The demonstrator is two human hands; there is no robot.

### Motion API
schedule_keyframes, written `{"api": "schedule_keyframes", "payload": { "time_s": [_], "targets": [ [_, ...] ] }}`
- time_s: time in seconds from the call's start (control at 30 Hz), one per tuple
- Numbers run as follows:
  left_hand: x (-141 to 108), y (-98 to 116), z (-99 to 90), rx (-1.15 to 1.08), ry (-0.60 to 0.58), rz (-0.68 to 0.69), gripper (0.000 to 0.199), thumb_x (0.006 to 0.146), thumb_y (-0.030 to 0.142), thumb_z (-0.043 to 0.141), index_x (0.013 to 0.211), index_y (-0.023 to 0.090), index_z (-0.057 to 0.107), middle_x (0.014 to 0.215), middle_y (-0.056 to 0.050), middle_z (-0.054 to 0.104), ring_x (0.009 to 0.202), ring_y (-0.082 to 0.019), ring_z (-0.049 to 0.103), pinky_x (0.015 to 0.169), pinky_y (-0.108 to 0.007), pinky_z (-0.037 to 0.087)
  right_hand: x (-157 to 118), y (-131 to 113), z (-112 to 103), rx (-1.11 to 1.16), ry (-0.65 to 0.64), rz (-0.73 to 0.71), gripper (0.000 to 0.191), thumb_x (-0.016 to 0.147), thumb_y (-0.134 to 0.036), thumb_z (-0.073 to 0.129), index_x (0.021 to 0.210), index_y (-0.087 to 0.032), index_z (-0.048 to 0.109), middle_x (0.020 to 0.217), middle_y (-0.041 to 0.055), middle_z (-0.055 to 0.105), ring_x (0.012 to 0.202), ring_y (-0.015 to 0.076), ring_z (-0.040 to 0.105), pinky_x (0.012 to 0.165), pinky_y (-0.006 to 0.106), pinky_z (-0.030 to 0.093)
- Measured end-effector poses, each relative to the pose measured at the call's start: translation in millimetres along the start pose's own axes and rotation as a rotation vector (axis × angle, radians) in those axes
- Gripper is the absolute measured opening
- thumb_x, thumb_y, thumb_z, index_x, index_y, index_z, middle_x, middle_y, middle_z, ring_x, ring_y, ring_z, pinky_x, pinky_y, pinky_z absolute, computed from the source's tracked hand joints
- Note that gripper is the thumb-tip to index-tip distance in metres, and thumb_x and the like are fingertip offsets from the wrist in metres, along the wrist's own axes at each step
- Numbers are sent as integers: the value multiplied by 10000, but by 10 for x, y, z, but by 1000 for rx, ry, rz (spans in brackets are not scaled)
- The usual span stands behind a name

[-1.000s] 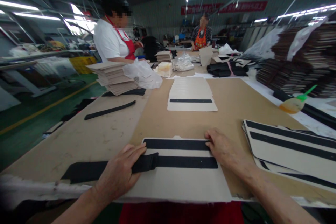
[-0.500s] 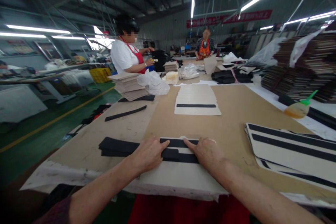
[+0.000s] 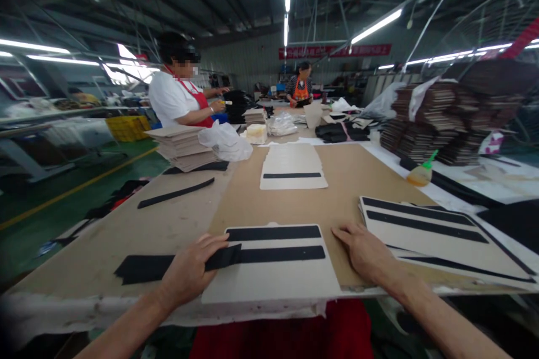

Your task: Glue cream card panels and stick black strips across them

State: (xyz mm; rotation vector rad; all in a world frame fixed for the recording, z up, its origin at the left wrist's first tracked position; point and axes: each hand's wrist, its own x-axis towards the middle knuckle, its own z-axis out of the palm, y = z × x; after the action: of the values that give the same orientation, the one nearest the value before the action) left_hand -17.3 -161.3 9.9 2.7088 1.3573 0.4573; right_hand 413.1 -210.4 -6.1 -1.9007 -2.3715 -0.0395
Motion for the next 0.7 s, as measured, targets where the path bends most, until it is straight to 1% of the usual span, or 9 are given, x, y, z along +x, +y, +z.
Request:
{"api": "schedule_keyframes", "payload": {
  "time_s": [0.1,0.23,0.3,0.37,0.4,0.47,0.53,0.63,0.7],
  "targets": [
    [-21,-19,22,-19,33,4,450,750,116,563,1185,204,636,1324,-64,632,1232,-246,536,1095,-437,425,-147,-134,12,176,50,99,487,955,-155,313,1373,-117,560,1384,146,576,1268,237,528,1131,430,379],
    [-14,-15,-4,-14,47,2,494,724,106,540,1191,225,647,1309,-41,647,1234,-226,556,1098,-401,433,-260,-630,-170,330,56,144,545,993,-410,387,1436,-106,484,1485,168,477,1382,264,413,1182,481,290],
    [-13,-59,11,-6,63,2,490,737,142,547,1203,251,651,1289,-26,661,1206,-223,588,1078,-380,458,-259,-920,-284,363,-5,77,707,920,-520,530,1486,-112,416,1581,182,324,1463,307,273,1199,510,238],
    [-4,-138,51,5,93,-1,455,761,218,577,1204,285,657,1250,-12,681,1148,-229,633,1027,-360,504,-201,-1188,-333,401,-72,-86,959,785,-650,656,1525,-124,347,1615,201,223,1491,346,174,1197,518,231],
    [3,-184,77,8,108,1,435,773,263,593,1201,301,661,1231,-5,690,1117,-232,653,998,-350,525,-153,-1302,-322,411,-64,-183,1011,764,-692,648,1534,-121,324,1616,211,206,1495,355,145,1200,516,219],
    [19,-277,128,2,134,29,401,792,345,615,1190,328,665,1196,7,703,1076,-233,674,960,-331,548,-40,-1479,-243,387,-27,-285,1022,770,-721,615,1534,-114,311,1603,235,226,1481,386,177,1192,536,219],
    [25,-355,169,-7,151,60,391,804,388,619,1190,342,660,1168,17,712,1063,-229,681,943,-310,555,60,-1585,-131,310,0,-321,961,805,-702,587,1505,-88,349,1567,273,281,1447,427,249,1168,576,241],
    [5,-433,207,-11,171,55,387,841,395,579,1220,340,635,1154,19,715,1035,-213,694,899,-273,568,119,-1639,-36,215,37,-348,820,863,-615,573,1452,-69,406,1519,298,348,1402,445,330,1126,591,306],
    [-24,-467,222,-7,192,39,390,877,410,532,1251,334,611,1197,15,705,1055,-208,692,902,-274,569,101,-1627,-69,201,64,-370,677,905,-511,559,1421,-89,443,1503,278,384,1387,417,366,1107,562,348]
  ]
}}
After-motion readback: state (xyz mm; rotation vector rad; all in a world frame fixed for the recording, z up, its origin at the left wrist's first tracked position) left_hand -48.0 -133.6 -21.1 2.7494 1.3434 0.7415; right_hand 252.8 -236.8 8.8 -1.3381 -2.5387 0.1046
